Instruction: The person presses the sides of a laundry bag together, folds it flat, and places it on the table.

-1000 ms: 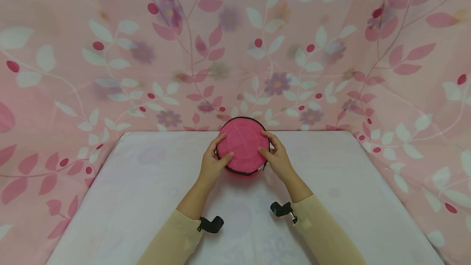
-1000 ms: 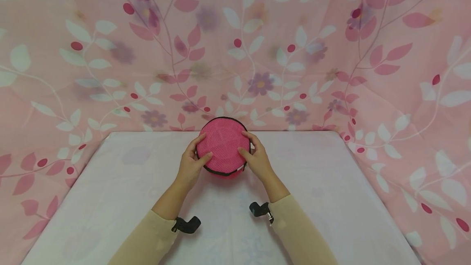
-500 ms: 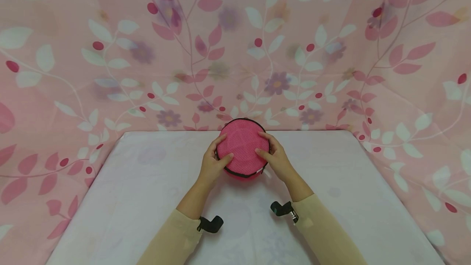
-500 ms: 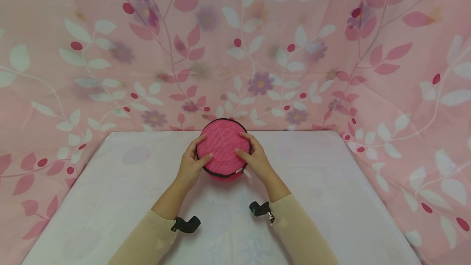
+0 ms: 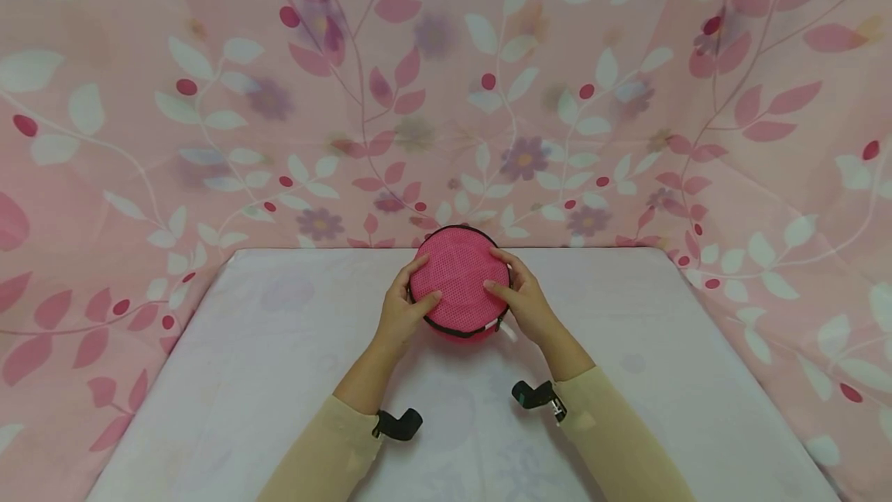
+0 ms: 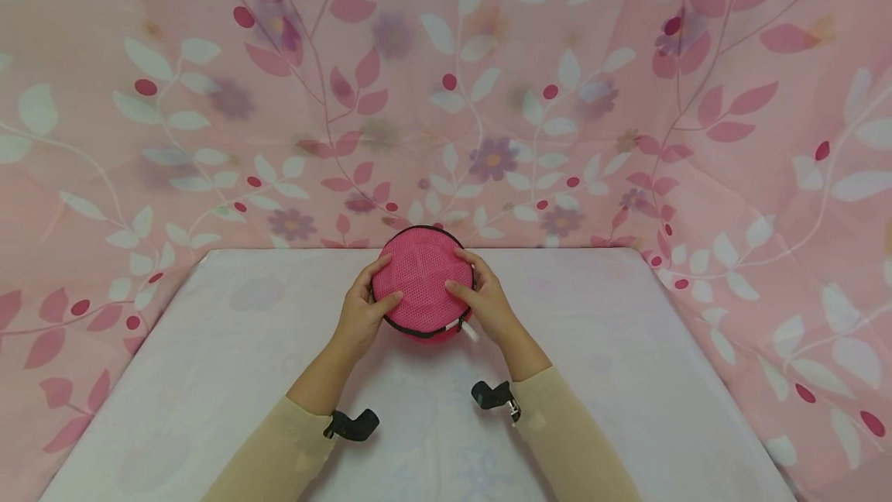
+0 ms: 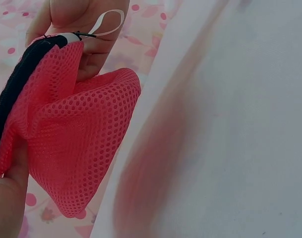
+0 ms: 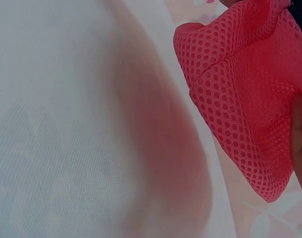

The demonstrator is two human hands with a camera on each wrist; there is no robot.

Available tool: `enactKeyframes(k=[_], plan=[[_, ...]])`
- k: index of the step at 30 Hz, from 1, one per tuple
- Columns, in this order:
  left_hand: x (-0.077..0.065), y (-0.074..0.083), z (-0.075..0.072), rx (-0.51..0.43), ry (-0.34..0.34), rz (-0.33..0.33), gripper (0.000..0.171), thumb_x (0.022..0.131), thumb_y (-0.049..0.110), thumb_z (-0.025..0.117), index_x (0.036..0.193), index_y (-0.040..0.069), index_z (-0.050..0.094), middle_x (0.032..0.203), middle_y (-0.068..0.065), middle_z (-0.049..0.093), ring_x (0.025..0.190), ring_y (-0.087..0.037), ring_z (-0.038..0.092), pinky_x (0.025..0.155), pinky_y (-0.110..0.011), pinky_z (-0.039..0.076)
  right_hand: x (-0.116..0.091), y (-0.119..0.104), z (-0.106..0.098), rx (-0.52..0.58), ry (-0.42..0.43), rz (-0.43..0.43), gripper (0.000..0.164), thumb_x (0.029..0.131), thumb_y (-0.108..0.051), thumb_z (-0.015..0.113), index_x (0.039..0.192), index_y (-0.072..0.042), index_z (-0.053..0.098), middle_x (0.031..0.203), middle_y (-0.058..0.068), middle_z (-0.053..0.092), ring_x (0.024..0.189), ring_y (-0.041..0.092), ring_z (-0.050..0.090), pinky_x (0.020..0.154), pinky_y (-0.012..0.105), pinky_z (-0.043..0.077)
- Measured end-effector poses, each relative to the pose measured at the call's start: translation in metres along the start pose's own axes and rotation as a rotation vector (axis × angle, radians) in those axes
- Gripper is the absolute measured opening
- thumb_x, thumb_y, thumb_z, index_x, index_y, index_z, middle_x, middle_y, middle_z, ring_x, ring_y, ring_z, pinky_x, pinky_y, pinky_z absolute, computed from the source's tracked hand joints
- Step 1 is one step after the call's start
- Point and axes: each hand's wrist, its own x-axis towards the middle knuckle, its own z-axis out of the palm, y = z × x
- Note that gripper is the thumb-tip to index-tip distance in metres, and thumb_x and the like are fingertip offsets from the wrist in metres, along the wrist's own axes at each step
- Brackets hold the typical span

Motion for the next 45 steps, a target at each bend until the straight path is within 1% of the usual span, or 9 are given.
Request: enactKeyframes(k=[12, 18, 26, 28, 30, 33, 36, 39, 45], plan=[[0.0009, -0.0036, -0.0018, 0.025, -0.010, -0.039, 0.064, 0.089, -0.003, 0.071, 0.147, 0.012, 0.049, 0.152, -0.009, 0.042, 0.134, -0.026, 0.045, 0.107, -0.029, 0.042, -0.0016, -0.0009, 0.0014, 0.084, 0.003, 0.059, 0.062, 0.097, 0.000, 0.061, 0.153, -0.009, 0.036, 0.146, 0.021, 0.044, 0.117, 0.019, 0.059, 0.090, 0.031, 0.055], [0.0008, -0.0041, -0.0014, 0.042, -0.023, -0.046, 0.065, 0.089, -0.004, 0.070, 0.147, 0.011, 0.048, 0.153, -0.011, 0.040, 0.135, -0.028, 0.044, 0.108, -0.031, 0.041, -0.0011, 0.0001, 0.0018, 0.111, 0.003, 0.071, 0.065, 0.095, 0.005, 0.061, 0.154, -0.009, 0.035, 0.147, 0.021, 0.043, 0.118, 0.019, 0.059, 0.090, 0.031, 0.056], [0.0006, -0.0054, -0.0027, 0.074, -0.049, -0.059, 0.067, 0.089, -0.002, 0.071, 0.148, 0.016, 0.045, 0.151, -0.010, 0.041, 0.134, -0.028, 0.044, 0.112, -0.040, 0.036, 0.0001, 0.0026, 0.0011, 0.091, 0.001, 0.067, 0.066, 0.094, 0.007, 0.062, 0.153, -0.010, 0.036, 0.144, 0.020, 0.045, 0.121, 0.020, 0.057, 0.091, 0.031, 0.055], [0.0004, -0.0049, -0.0029, 0.063, -0.046, -0.053, 0.067, 0.089, -0.002, 0.071, 0.148, 0.016, 0.044, 0.152, -0.007, 0.040, 0.135, -0.026, 0.043, 0.112, -0.037, 0.036, 0.0005, 0.0027, 0.0009, 0.075, 0.006, 0.065, 0.066, 0.093, 0.007, 0.063, 0.152, -0.010, 0.037, 0.147, 0.018, 0.043, 0.125, 0.021, 0.053, 0.094, 0.030, 0.053], [0.0004, -0.0049, -0.0038, 0.032, -0.046, -0.031, 0.069, 0.088, -0.006, 0.069, 0.149, 0.012, 0.041, 0.154, -0.008, 0.038, 0.137, -0.025, 0.040, 0.111, -0.032, 0.037, 0.0008, 0.0027, 0.0007, 0.070, 0.015, 0.058, 0.067, 0.093, 0.008, 0.063, 0.152, -0.009, 0.038, 0.151, 0.015, 0.041, 0.131, 0.022, 0.048, 0.097, 0.027, 0.051], [0.0004, -0.0054, -0.0043, -0.045, -0.047, 0.009, 0.070, 0.088, -0.013, 0.064, 0.149, 0.006, 0.036, 0.157, -0.008, 0.033, 0.140, -0.024, 0.035, 0.109, -0.026, 0.039, 0.0010, 0.0021, 0.0004, 0.080, 0.030, 0.046, 0.067, 0.093, 0.009, 0.062, 0.153, -0.008, 0.038, 0.155, 0.011, 0.036, 0.137, 0.023, 0.040, 0.099, 0.025, 0.048], [0.0003, -0.0068, -0.0044, -0.128, -0.056, 0.032, 0.070, 0.088, -0.018, 0.059, 0.149, 0.001, 0.032, 0.159, -0.009, 0.030, 0.141, -0.025, 0.034, 0.106, -0.024, 0.041, 0.0005, 0.0006, 0.0007, 0.107, 0.035, 0.042, 0.066, 0.094, 0.010, 0.061, 0.153, -0.007, 0.037, 0.156, 0.010, 0.035, 0.138, 0.025, 0.038, 0.098, 0.025, 0.049], [0.0005, -0.0085, -0.0040, -0.164, -0.059, 0.018, 0.070, 0.088, -0.018, 0.058, 0.150, 0.001, 0.032, 0.157, -0.010, 0.032, 0.138, -0.024, 0.037, 0.104, -0.024, 0.044, 0.0007, 0.0003, 0.0008, 0.131, 0.030, 0.052, 0.067, 0.094, 0.009, 0.062, 0.153, -0.007, 0.037, 0.155, 0.012, 0.036, 0.135, 0.024, 0.042, 0.097, 0.027, 0.051], [0.0008, -0.0091, -0.0033, -0.145, -0.070, -0.028, 0.069, 0.089, -0.015, 0.058, 0.151, 0.003, 0.034, 0.151, -0.019, 0.037, 0.132, -0.029, 0.044, 0.099, -0.025, 0.048, 0.0006, 0.0031, -0.0009, 0.166, 0.013, 0.074, 0.069, 0.093, 0.007, 0.064, 0.154, -0.008, 0.036, 0.152, 0.018, 0.038, 0.130, 0.022, 0.050, 0.096, 0.030, 0.052]])
